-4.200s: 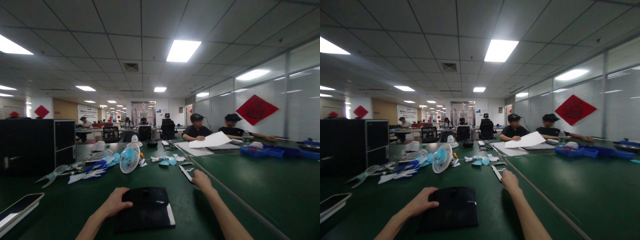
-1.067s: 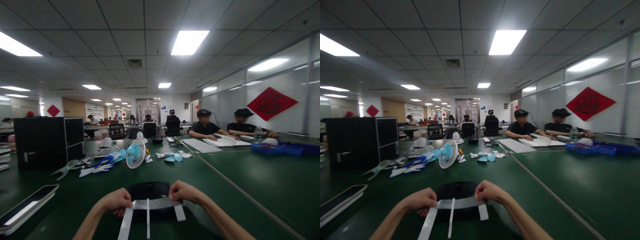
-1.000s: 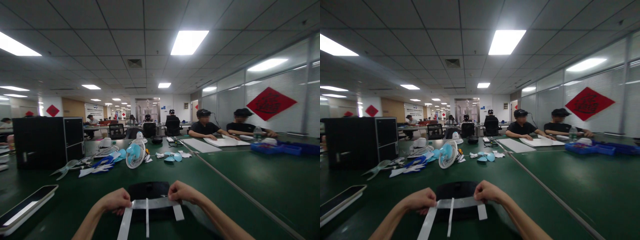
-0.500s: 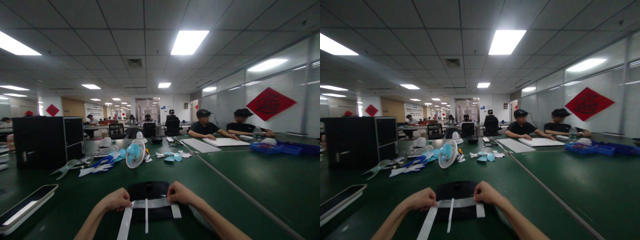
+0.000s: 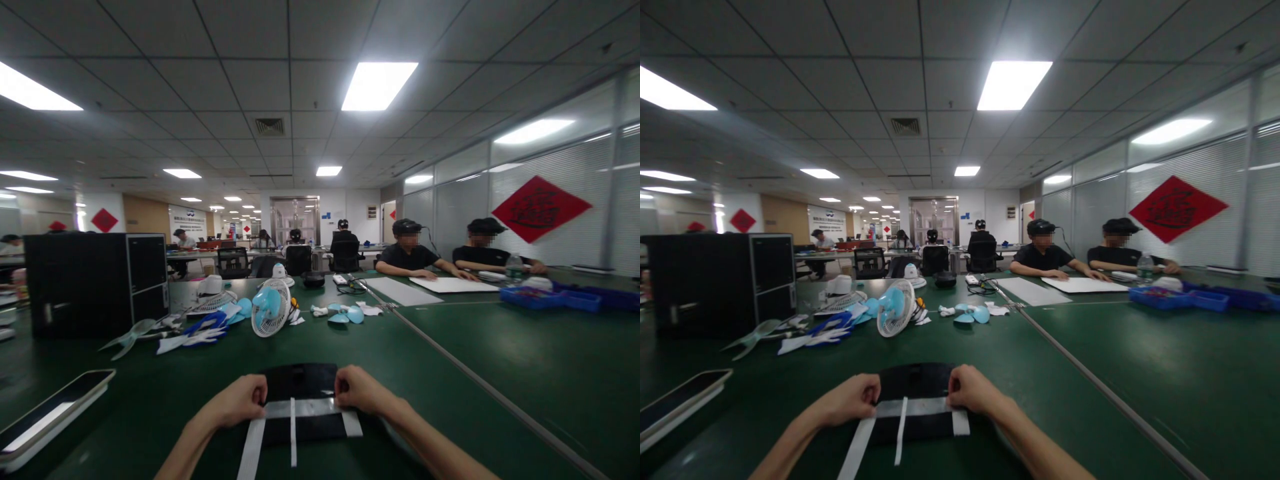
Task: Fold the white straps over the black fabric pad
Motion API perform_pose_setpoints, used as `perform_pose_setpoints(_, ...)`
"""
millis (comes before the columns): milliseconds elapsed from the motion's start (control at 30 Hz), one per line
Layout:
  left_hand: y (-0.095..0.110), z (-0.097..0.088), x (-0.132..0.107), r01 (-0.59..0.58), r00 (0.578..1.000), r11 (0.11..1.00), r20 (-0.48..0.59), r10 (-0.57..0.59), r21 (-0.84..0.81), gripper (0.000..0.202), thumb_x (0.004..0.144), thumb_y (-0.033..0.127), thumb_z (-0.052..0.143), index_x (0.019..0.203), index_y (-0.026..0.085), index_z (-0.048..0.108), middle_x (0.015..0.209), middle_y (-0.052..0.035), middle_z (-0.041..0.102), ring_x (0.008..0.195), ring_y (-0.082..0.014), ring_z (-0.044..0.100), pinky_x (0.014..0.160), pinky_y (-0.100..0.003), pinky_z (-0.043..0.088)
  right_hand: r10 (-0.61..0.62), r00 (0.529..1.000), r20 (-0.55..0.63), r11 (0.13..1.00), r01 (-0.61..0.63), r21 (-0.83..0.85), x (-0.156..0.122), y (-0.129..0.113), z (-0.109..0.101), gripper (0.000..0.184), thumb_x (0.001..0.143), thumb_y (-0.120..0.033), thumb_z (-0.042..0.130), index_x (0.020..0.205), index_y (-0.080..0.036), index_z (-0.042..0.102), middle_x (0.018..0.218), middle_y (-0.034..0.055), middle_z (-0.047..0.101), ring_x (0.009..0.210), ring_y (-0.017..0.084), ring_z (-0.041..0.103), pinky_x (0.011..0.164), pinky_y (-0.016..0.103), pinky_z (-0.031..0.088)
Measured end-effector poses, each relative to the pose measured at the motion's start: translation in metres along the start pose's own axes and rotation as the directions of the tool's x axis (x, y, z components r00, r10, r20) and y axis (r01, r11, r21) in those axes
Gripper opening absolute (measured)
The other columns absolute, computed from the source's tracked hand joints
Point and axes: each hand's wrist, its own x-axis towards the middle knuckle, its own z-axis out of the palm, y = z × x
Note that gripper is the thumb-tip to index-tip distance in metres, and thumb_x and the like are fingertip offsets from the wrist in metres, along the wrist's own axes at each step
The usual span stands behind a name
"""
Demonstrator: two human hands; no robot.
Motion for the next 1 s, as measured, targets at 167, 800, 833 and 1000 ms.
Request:
perform_pose_setpoints(167, 0.02, 0.014, -0.001, -0.305, 0.952, 0.949, 0.06, 0.301, 0.074, 0.041, 0.08, 0.012, 0.044, 0.111, 0.028, 0.065, 0.106, -0.0015, 0.058, 0.094, -0.0147, 0.055, 0.08, -0.024, 0.041, 0.0, 1.0, 0.002, 0.999, 0.0, -0.038, -0.001, -0.001, 0.0, 0.015, 0.065, -0.014, 0.065, 0.078, -0.015, 0.071, 0.074, 0.0008, 0.07, 0.066, 0.013, 0.061, 0.052, 0.019, 0.039)
perform_pose_setpoints(800, 0.016, 0.021, 0.006, -0.318, 0.947, 0.948, 0.062, 0.316, 0.032, 0.035, 0.083, 0.018, 0.048, 0.107, 0.033, 0.069, 0.099, 0.0009, 0.057, 0.092, -0.0146, 0.055, 0.079, -0.024, 0.039, -0.533, 0.83, 0.165, 0.776, 0.557, -0.296, -0.038, -0.066, 0.039, 0.034, 0.089, -0.029, 0.049, 0.12, -0.023, 0.06, 0.123, 0.0066, 0.062, 0.113, 0.021, 0.055, 0.098, 0.032, 0.037)
perform_pose_setpoints(833, 0.016, 0.021, 0.006, -0.318, 0.947, 0.947, 0.058, 0.316, 0.031, 0.035, 0.083, 0.017, 0.048, 0.106, 0.032, 0.069, 0.099, 0.0009, 0.057, 0.091, -0.0146, 0.055, 0.079, -0.024, 0.039, -0.539, 0.826, 0.165, 0.768, 0.562, -0.306, -0.038, -0.065, 0.039, 0.034, 0.089, -0.029, 0.049, 0.12, -0.023, 0.06, 0.124, 0.0066, 0.062, 0.114, 0.021, 0.054, 0.098, 0.032, 0.037)
perform_pose_setpoints(1000, 0.017, 0.021, 0.006, -0.332, 0.943, 0.942, 0.042, 0.331, 0.04, 0.037, 0.081, 0.013, 0.047, 0.105, 0.03, 0.07, 0.099, 0.0001, 0.058, 0.092, -0.0146, 0.056, 0.079, -0.023, 0.039, -0.595, 0.777, 0.205, 0.707, 0.627, -0.326, -0.042, -0.065, 0.038, 0.031, 0.09, -0.029, 0.048, 0.116, -0.022, 0.063, 0.117, 0.0069, 0.065, 0.11, 0.02, 0.056, 0.095, 0.032, 0.039)
